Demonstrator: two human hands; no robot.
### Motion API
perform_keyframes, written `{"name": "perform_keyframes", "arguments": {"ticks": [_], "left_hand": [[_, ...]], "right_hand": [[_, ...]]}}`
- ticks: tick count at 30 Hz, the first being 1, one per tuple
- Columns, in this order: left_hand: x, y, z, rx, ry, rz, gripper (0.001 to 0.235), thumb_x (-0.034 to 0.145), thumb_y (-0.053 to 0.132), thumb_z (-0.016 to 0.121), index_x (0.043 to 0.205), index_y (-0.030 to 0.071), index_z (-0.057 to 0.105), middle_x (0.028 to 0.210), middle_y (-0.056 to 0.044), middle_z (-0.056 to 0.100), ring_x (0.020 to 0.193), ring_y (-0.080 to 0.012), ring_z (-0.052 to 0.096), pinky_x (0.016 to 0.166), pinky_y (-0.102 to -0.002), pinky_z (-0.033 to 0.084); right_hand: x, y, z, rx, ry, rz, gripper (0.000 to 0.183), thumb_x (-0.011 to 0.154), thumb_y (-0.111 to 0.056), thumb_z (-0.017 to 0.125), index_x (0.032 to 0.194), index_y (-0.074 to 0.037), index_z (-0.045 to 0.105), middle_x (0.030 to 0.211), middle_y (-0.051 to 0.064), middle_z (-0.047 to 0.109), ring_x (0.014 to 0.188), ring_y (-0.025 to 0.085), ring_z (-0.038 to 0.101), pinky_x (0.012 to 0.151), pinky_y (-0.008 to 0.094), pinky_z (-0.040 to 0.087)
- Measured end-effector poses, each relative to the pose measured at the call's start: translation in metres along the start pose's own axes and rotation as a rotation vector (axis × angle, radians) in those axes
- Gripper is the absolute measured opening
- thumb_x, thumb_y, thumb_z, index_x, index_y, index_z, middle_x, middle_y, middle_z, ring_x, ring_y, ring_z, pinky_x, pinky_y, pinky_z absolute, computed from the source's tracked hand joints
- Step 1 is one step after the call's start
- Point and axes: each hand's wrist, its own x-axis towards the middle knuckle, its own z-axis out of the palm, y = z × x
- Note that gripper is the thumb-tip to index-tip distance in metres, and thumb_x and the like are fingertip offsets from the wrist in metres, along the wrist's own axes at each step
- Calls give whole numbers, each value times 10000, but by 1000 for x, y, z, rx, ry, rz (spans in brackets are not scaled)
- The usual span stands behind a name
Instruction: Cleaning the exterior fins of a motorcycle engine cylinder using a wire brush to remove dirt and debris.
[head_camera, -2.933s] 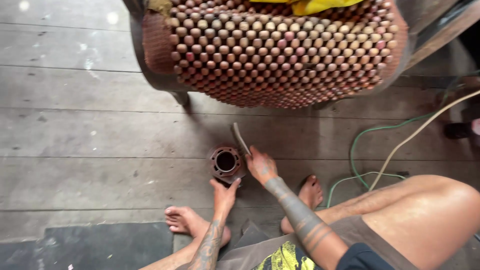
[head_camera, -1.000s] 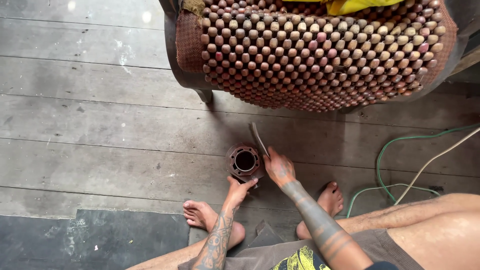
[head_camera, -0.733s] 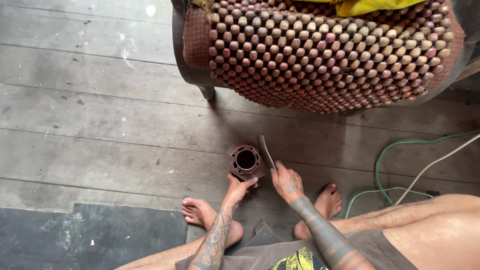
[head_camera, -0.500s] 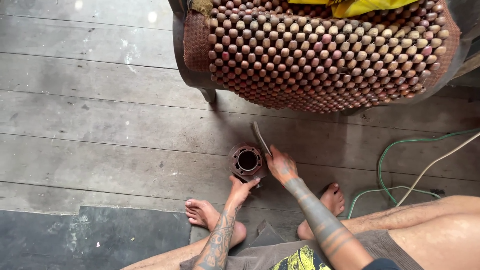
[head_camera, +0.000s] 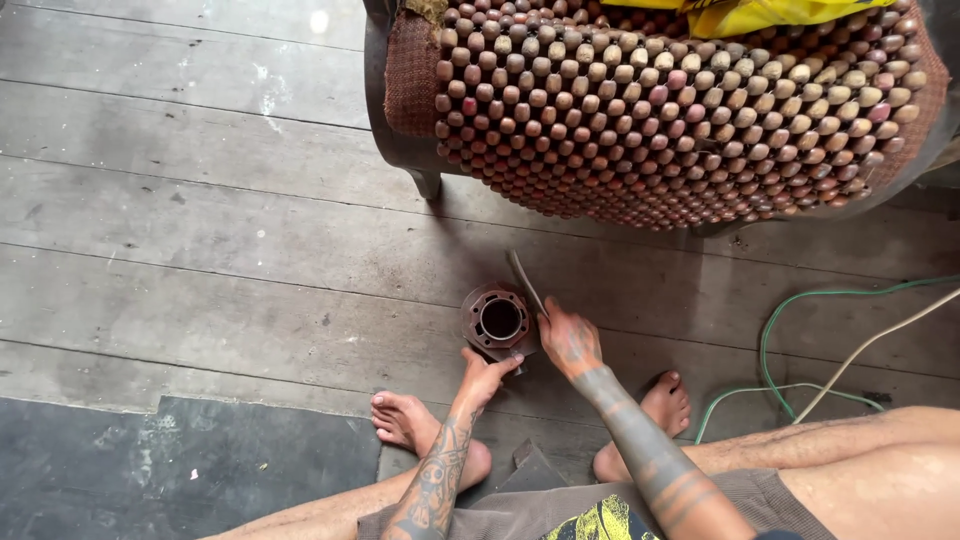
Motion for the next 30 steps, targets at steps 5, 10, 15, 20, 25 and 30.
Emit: {"name": "perform_keyframes", "arguments": {"ticks": [5,10,15,20,25,30], "left_hand": [[-9,4,-1,-34,-5,-11,1383,751,324,920,1521,-187,-110,1531,-466,192,1315,-601,423,1020,-529,511],[5,-5,-1,-15,-1,-5,1401,743,344,935,1524,-183,-102,1539,-450,200,1314,-580,438,1015,-507,523],[5,-5,-2,3,5,9,1362,778,347,911,1528,-180,-97,1541,-438,205,1312,-571,448,1017,-520,524],[2,-2,-4,-23,-13,-8,1371,760,325,913,1527,-180,-105,1552,-434,185,1343,-568,415,1039,-513,505],[6,-4,-1,-8,0,-5,1370,755,335,913,1537,-156,-100,1552,-407,208,1326,-546,451,1019,-492,528],[-2,2,0,-21,9,6,1368,757,330,923,1534,-169,-86,1551,-419,214,1335,-559,432,1024,-519,514]], "right_hand": [[-49,30,17,-34,-18,-1,400,986,-479,423,1283,-252,566,881,207,760,911,408,750,852,528,582],[-5,10,25,-15,51,8,402,995,-483,412,1288,-249,556,830,212,751,894,420,747,821,550,577],[-10,-5,10,4,14,47,431,1002,-469,395,1329,-237,554,878,240,754,947,434,738,874,546,566],[-53,18,14,20,-61,75,417,997,-466,399,1294,-219,555,902,249,757,930,448,741,852,556,573],[4,6,21,5,-23,71,435,1014,-479,370,1318,-226,553,888,240,757,954,430,741,869,550,567],[2,4,12,66,13,58,439,1024,-469,384,1290,-206,614,951,255,750,1002,450,717,919,546,554]]}}
